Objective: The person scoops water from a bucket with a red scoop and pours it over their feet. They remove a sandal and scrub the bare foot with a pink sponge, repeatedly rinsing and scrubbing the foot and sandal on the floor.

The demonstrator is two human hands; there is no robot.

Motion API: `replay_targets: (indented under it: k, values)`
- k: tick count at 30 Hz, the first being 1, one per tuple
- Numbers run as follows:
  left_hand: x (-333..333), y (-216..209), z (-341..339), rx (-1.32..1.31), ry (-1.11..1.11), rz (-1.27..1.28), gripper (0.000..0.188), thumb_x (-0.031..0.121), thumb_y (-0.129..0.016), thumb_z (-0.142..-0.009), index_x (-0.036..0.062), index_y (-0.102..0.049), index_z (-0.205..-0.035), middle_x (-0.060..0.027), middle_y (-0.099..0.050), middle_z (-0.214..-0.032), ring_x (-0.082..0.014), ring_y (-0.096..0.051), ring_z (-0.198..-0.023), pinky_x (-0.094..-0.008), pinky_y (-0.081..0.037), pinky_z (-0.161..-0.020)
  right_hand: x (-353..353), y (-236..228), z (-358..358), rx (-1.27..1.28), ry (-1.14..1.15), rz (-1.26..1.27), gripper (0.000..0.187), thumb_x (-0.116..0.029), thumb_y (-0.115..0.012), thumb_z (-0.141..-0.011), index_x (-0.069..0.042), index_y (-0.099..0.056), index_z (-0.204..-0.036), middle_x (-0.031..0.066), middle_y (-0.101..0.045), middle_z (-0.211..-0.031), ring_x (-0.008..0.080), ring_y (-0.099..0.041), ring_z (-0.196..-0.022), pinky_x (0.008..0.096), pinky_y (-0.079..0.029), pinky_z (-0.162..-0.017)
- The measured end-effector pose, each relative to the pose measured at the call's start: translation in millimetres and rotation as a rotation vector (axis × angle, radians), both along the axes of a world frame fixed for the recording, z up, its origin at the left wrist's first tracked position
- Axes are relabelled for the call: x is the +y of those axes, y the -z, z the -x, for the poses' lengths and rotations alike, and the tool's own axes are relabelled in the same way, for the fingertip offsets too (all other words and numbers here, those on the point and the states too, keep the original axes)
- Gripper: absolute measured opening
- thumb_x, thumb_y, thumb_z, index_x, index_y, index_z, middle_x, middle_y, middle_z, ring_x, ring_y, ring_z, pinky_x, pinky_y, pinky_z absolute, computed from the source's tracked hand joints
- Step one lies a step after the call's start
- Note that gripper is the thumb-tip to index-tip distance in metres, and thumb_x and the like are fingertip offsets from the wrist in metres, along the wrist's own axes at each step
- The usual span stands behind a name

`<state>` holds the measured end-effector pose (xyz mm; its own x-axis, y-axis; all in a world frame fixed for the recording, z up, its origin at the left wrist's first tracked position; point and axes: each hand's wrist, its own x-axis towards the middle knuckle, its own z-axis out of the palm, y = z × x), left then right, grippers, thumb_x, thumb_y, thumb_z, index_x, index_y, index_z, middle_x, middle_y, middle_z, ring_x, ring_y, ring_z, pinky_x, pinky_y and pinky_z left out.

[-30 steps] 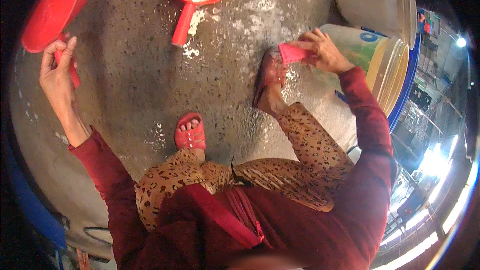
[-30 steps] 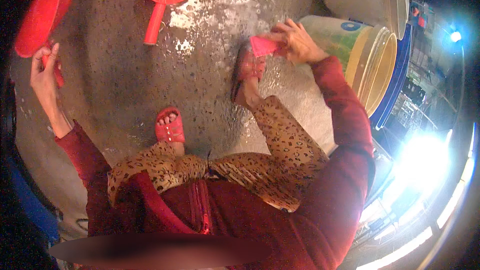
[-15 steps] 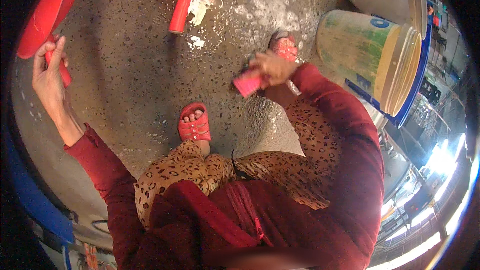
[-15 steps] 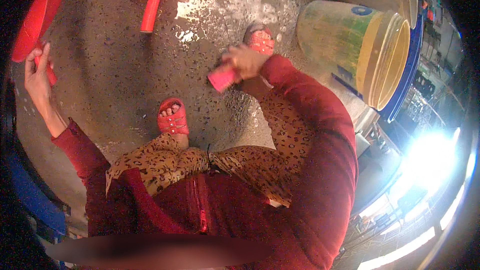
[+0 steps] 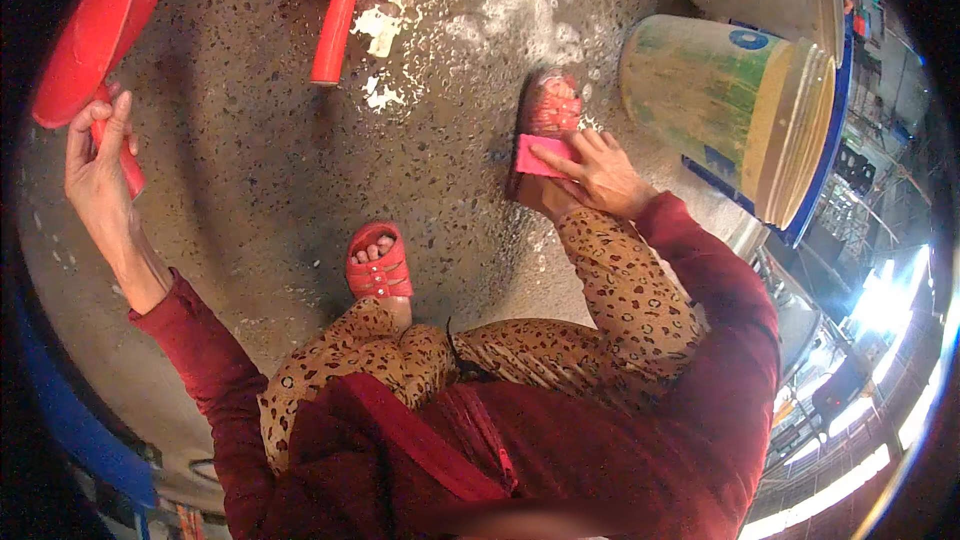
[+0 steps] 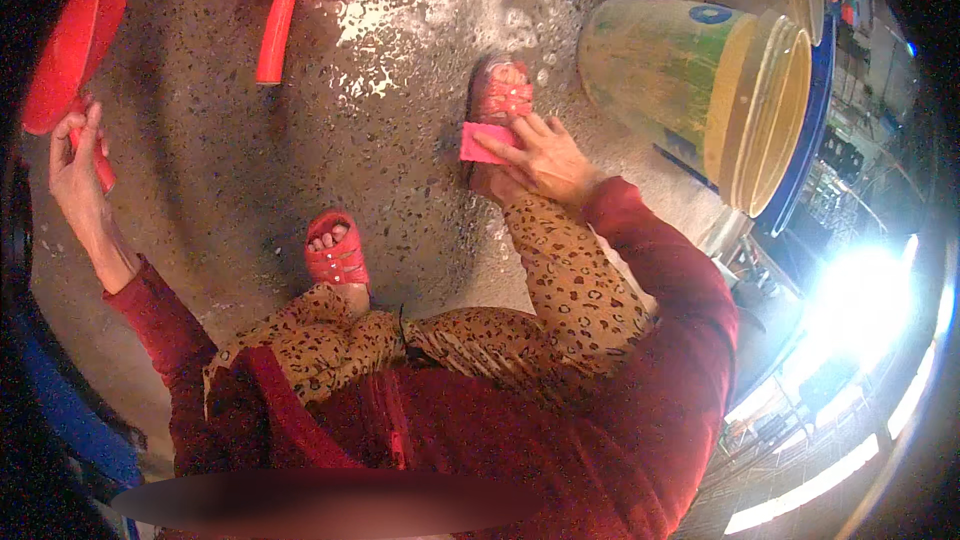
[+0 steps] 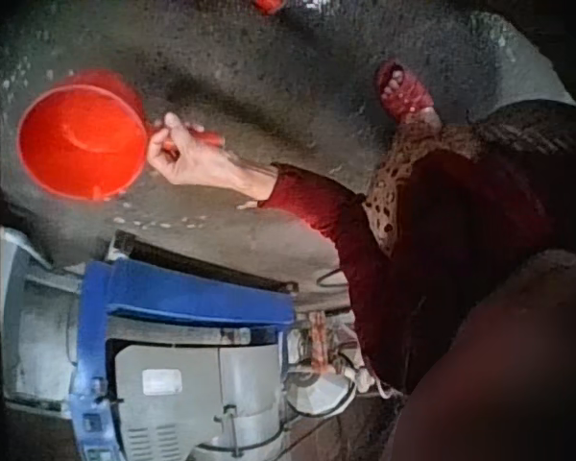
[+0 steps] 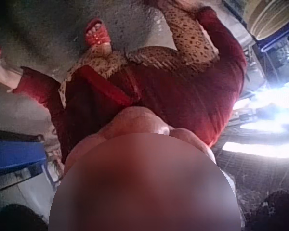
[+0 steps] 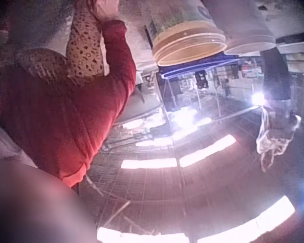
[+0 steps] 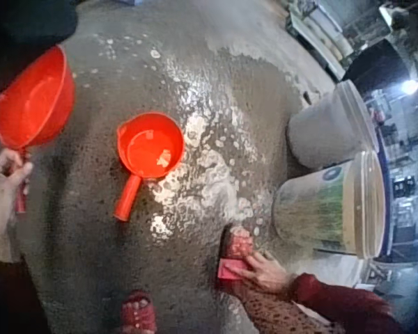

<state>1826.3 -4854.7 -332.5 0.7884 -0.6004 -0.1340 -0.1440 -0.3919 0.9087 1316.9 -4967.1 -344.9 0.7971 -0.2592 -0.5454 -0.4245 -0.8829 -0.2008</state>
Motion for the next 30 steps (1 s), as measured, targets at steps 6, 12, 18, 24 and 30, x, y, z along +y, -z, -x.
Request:
replay_targets:
  k: [6,12,18,24,30]
  values:
    - [11.0,17.9,-14.1,0.087,-0.008,0.177,0.011,0.004,-0.072,-0.079,0.0046,-0.061,-0.084,-0.0101,-0.065,-0.1,-0.0054,-0.05,-0.063,-0.0193,-0.041,-0.055,-57.0,55.9,-50.8,-0.098,0.101,0.224,0.059,-0.036,-0.056,-0.086,-0.032,-0.035,-0.141,0.0127,-0.047,-0.105,0.0297,-0.052,-0.094,0.0461,-0.048,-0.073]
    - [38.5,2.2,-17.5,-0.012,-0.044,0.069,0.012,0.007,-0.072,-0.08,0.0058,-0.061,-0.083,-0.0051,-0.062,-0.092,-0.0055,-0.049,-0.061,-0.0193,-0.04,-0.054,-5.3,10.1,16.4,0.138,0.084,-0.057,0.072,-0.036,-0.063,-0.083,-0.037,-0.026,-0.144,0.0218,-0.032,-0.141,0.0396,-0.041,-0.127,0.0496,-0.054,-0.072]
    - [58.6,8.6,-25.5,-0.021,-0.099,0.081,0.013,0.011,-0.073,-0.08,0.008,-0.061,-0.083,0.0007,-0.059,-0.084,-0.0057,-0.049,-0.062,-0.0188,-0.039,-0.056,-73.1,39.5,-35.1,0.103,0.011,0.167,0.062,-0.038,-0.057,-0.086,-0.034,-0.031,-0.142,0.0154,-0.045,-0.114,0.035,-0.057,-0.094,0.0458,-0.051,-0.063]
    - [68.7,17.7,-19.5,0.009,-0.093,0.076,0.012,0.011,-0.072,-0.081,0.0068,-0.06,-0.083,-0.0031,-0.064,-0.096,-0.0061,-0.05,-0.065,-0.0191,-0.039,-0.057,0.1,3.1,-3.6,0.085,0.085,-0.005,0.066,-0.031,-0.06,-0.085,-0.027,-0.031,-0.143,0.0183,-0.039,-0.129,0.0362,-0.053,-0.107,0.0443,-0.054,-0.068]
    - [63.5,25.7,-17.5,0.033,-0.086,0.047,0.01,0.007,-0.071,-0.081,0.0056,-0.061,-0.083,-0.0058,-0.064,-0.102,-0.0055,-0.05,-0.065,-0.0193,-0.04,-0.056,-45.1,30.1,-34.5,0.199,0.137,0.129,0.061,-0.033,-0.056,-0.085,-0.031,-0.032,-0.141,0.0209,-0.04,-0.126,0.038,-0.048,-0.112,0.048,-0.05,-0.072]
